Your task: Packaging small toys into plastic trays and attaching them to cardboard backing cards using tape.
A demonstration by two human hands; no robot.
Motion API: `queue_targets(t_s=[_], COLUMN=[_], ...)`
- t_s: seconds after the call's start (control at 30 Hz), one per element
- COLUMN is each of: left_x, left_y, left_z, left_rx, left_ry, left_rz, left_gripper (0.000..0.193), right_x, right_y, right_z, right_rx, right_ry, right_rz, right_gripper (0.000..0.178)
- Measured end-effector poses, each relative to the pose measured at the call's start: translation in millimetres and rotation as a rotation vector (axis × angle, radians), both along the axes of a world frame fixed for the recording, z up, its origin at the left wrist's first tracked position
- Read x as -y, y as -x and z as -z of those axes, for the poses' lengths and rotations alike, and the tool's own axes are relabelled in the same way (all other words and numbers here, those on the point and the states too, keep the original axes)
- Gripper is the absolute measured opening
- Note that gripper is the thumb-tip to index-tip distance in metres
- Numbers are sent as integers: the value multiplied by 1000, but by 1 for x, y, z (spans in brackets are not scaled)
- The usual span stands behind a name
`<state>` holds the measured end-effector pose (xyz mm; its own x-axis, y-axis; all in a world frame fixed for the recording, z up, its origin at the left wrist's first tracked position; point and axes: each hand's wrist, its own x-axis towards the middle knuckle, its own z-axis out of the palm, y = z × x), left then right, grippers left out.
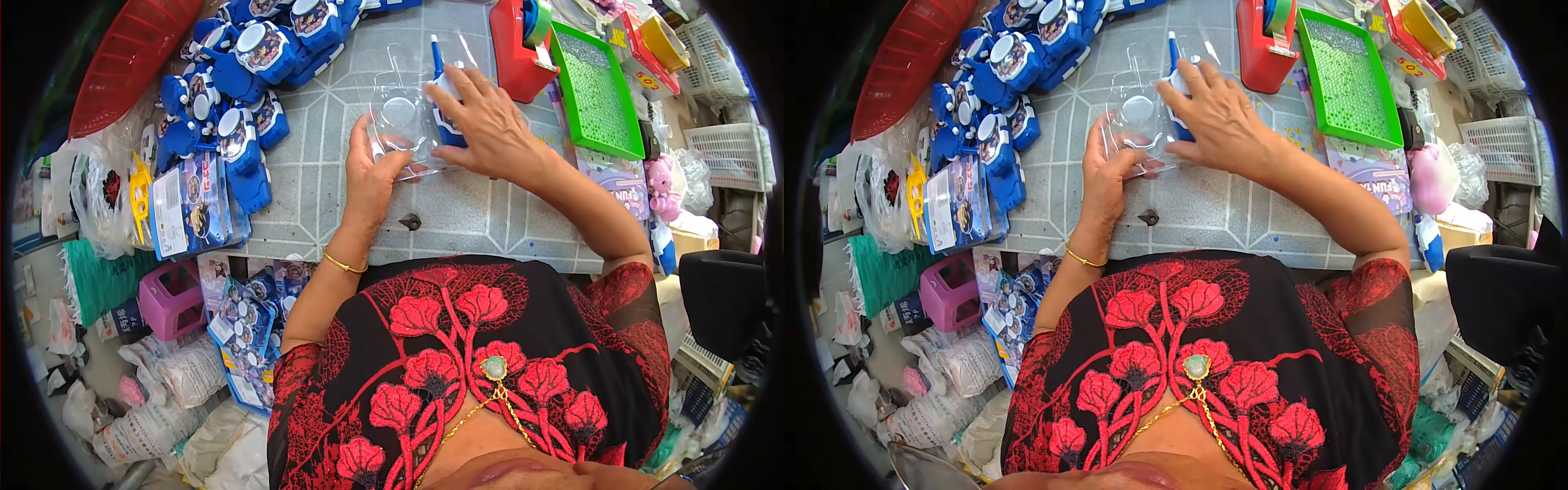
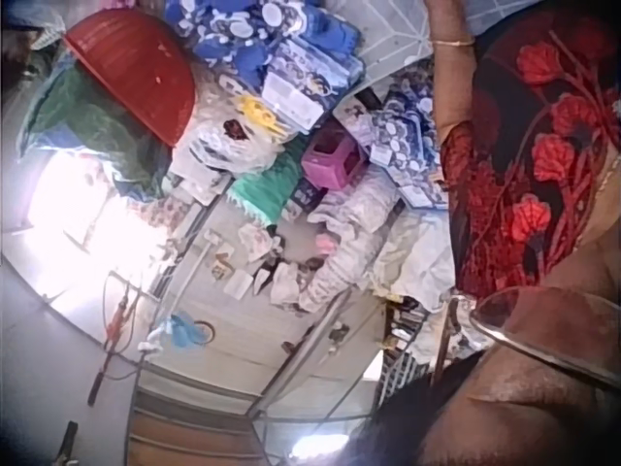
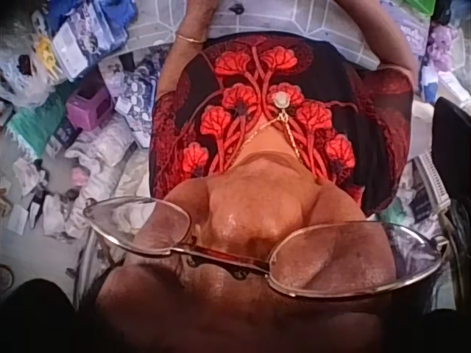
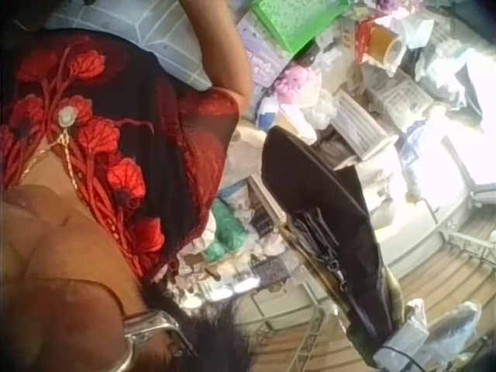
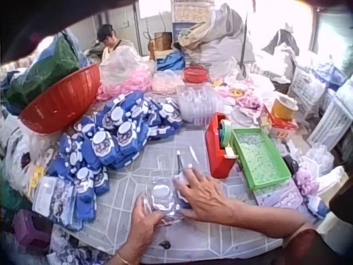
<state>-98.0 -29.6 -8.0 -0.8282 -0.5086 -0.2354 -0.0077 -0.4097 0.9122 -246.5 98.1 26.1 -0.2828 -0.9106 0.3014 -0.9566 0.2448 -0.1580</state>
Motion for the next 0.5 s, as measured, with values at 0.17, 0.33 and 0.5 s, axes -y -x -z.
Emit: queue_targets(t_s=[0.17,0.33,0.5], left_x=[-2,0,-2], left_y=[0,-3,0], left_z=[-2,-2,-1], left_rx=[-34,-7,-41], left_ry=[43,93,58], left_rz=[40,41,49], left_gripper=[64,68,71], right_x=[4,10,-7], right_y=[-1,2,27], right_z=[-6,-9,5], right_rx=[140,312,750], right_ry=[-59,44,261], right_rz=[26,23,110], right_gripper=[63,59,52])
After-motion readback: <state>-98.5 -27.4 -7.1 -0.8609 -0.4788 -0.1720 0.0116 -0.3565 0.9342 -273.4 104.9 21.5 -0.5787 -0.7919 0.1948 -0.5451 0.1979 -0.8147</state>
